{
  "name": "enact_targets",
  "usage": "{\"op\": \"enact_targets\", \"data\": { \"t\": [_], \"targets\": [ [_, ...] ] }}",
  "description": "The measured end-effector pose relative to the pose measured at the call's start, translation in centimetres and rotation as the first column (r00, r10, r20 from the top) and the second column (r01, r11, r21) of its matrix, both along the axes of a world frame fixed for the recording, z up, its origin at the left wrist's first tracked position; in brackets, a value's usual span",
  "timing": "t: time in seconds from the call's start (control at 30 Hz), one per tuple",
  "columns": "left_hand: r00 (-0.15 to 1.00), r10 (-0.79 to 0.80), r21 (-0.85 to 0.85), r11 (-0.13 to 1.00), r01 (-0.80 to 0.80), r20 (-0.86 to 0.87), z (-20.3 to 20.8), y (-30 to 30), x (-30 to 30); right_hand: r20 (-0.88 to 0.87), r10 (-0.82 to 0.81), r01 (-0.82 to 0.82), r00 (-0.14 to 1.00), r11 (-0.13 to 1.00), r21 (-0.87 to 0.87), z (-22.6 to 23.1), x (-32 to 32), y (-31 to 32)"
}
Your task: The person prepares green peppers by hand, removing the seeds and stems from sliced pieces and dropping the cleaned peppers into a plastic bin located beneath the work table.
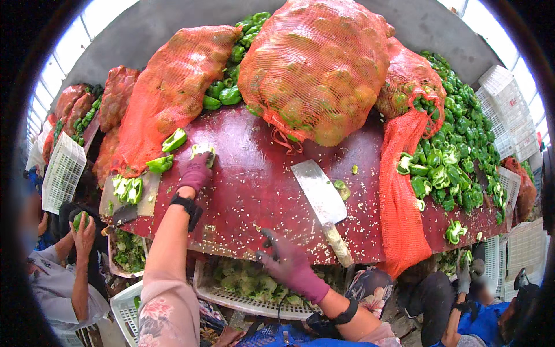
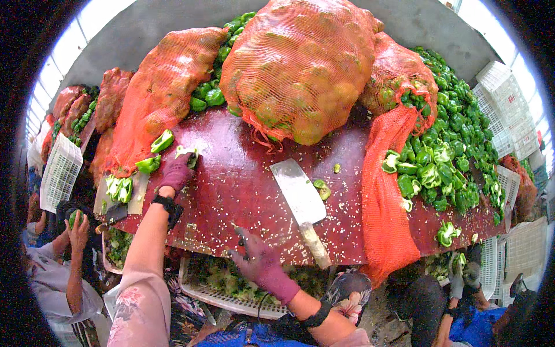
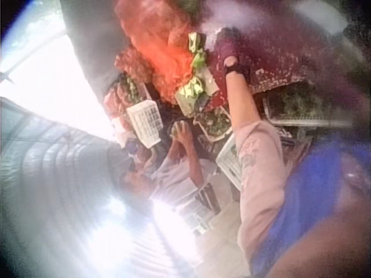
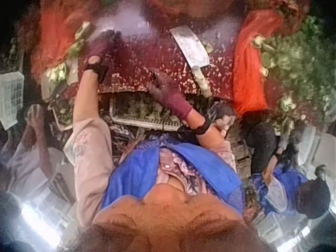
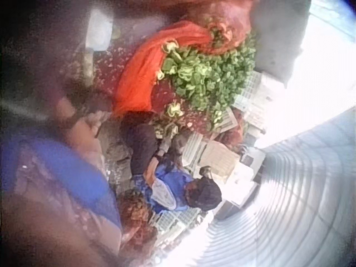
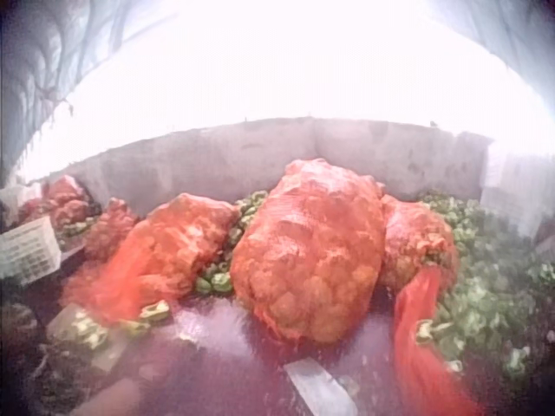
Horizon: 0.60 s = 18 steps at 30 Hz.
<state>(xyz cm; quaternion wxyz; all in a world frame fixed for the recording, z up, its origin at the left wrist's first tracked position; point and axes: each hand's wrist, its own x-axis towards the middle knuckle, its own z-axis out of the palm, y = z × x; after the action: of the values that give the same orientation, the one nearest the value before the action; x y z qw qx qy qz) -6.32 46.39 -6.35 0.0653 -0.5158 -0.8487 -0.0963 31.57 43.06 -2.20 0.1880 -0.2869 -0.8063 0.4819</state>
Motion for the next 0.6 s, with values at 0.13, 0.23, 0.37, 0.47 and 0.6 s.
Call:
{"op": "enact_targets", "data": {
  "t": [0.13,0.23,0.37,0.47,0.6],
  "targets": [
    [0.940,-0.338,-0.085,0.936,0.341,0.051,7.6,-3.4,9.5,-0.107,-0.154,0.149,0.982,0.987,-0.051,-0.4,0.4,1.2],
    [0.789,-0.607,-0.017,0.791,0.611,0.100,12.1,-7.9,15.3,-0.262,-0.252,0.274,0.931,0.961,0.047,-1.0,-0.1,1.7],
    [0.709,-0.686,-0.164,0.690,0.705,0.163,14.6,-13.0,19.6,-0.257,-0.042,0.041,0.966,0.999,-0.011,-0.8,-0.7,0.9],
    [0.688,-0.696,-0.110,0.682,0.723,0.206,15.1,-15.8,21.5,-0.349,0.031,-0.102,0.936,0.978,-0.185,-1.1,-1.2,-1.1],
    [0.684,-0.585,0.247,0.808,0.534,0.435,13.0,-17.4,23.8,-0.331,0.094,-0.217,0.939,0.908,-0.358,-4.7,-1.3,-0.8]
  ]
}}
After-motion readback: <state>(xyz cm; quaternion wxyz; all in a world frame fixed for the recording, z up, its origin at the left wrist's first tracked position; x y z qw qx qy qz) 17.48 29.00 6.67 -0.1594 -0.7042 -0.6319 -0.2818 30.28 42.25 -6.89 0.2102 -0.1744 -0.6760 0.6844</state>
